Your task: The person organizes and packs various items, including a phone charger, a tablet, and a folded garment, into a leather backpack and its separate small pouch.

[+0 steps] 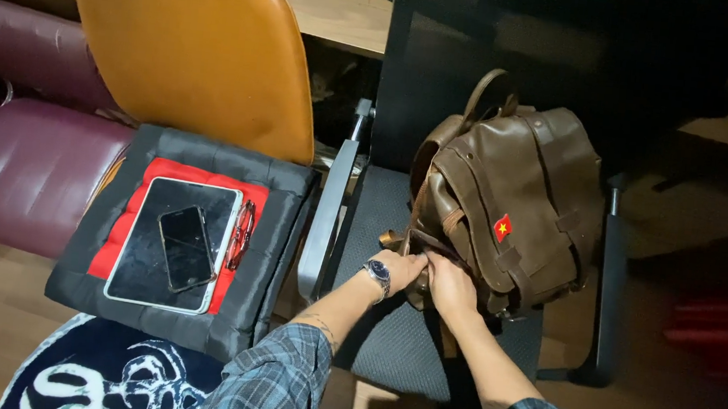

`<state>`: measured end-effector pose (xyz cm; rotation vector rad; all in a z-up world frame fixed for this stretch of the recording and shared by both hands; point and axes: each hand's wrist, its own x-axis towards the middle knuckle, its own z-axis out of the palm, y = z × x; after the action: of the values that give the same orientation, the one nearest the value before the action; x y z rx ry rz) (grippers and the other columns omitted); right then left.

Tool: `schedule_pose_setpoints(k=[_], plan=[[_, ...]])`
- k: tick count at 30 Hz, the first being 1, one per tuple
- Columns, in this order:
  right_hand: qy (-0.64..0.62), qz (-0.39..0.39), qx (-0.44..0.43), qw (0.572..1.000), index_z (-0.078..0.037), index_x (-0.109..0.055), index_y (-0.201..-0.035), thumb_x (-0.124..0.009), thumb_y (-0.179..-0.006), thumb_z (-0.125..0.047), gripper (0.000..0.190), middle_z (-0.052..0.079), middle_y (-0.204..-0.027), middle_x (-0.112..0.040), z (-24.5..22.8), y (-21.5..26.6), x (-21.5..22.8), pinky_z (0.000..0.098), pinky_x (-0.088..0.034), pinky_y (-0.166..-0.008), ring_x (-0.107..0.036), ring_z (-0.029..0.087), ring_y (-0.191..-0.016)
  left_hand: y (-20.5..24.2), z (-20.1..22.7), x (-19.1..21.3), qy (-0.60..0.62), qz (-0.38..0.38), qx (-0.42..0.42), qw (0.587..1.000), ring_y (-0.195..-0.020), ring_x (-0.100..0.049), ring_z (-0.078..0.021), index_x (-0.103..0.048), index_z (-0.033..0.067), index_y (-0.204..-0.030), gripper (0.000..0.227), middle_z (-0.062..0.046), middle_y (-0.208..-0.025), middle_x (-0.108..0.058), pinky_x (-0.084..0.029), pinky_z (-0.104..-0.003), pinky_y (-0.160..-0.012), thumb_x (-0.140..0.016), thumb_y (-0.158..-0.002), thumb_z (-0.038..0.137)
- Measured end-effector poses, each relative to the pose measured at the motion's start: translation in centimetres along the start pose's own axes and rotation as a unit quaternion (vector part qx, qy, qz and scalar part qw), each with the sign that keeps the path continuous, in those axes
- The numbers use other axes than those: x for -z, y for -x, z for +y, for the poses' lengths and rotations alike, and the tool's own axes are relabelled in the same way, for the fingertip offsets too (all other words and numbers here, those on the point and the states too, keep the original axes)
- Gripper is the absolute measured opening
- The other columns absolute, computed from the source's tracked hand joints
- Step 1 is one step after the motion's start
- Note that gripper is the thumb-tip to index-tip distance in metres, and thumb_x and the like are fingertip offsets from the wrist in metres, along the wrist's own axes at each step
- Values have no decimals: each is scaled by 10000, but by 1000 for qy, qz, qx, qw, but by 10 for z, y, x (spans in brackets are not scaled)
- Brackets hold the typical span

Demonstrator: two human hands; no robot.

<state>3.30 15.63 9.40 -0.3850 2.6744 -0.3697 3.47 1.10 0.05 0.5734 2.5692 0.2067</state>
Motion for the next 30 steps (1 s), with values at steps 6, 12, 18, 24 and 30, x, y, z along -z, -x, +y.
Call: schedule_pose_setpoints(k=[6,12,18,24,30], plan=[[-59,-140,-51,987,-72,-560,-1493,-311,-1080,-285,528,261,-1449,-618,-4,-7,20,532,-430,-1190,-564,409,-1386,12,6,14,20,22,12,999,-1149,-723,-389,-535,110,-1308,317,-107,-1320,-696,-558,-474,-955,-397,-1027,68],[-92,-149,-67,982,21,-651,-1354,-348,-1056,-361,572,298,-1337,-673,31,-19,-11,589,-477,-1133,-588,436,-1339,6,15,35,-20,27,20,999,-1112,-746,-322,-688,206,-1198,310,-42,-1177,-771,-573,-427,-929,-433,-1042,125],[-383,240,-1,892,59,-641,-1372,-718,-894,-36,493,303,-1333,-628,23,40,-66,430,-629,-926,-687,410,-1159,27,-2,43,100,218,76,968,-1057,-746,-323,-708,160,-1163,270,-79,-1135,-758,-615,-464,-918,-693,-915,266],[-720,193,-222,628,136,-500,-1386,-652,-1028,-459,710,258,-1381,-531,-23,69,1,519,-455,-1130,-534,350,-1298,4,-19,1,441,340,139,819,-1215,-649,-375,-656,160,-1224,287,-107,-1242,-655,-557,-466,-1046,-507,-1018,27],[-705,100,-219,667,31,-645,-1327,-842,-871,-103,515,158,-1145,-713,26,29,-85,326,-610,-925,-700,195,-980,6,-29,-6,665,236,251,663,-1209,-690,-289,-777,107,-1175,824,-154,-1180,-778,-530,-383,-1038,-202,-1064,687]])
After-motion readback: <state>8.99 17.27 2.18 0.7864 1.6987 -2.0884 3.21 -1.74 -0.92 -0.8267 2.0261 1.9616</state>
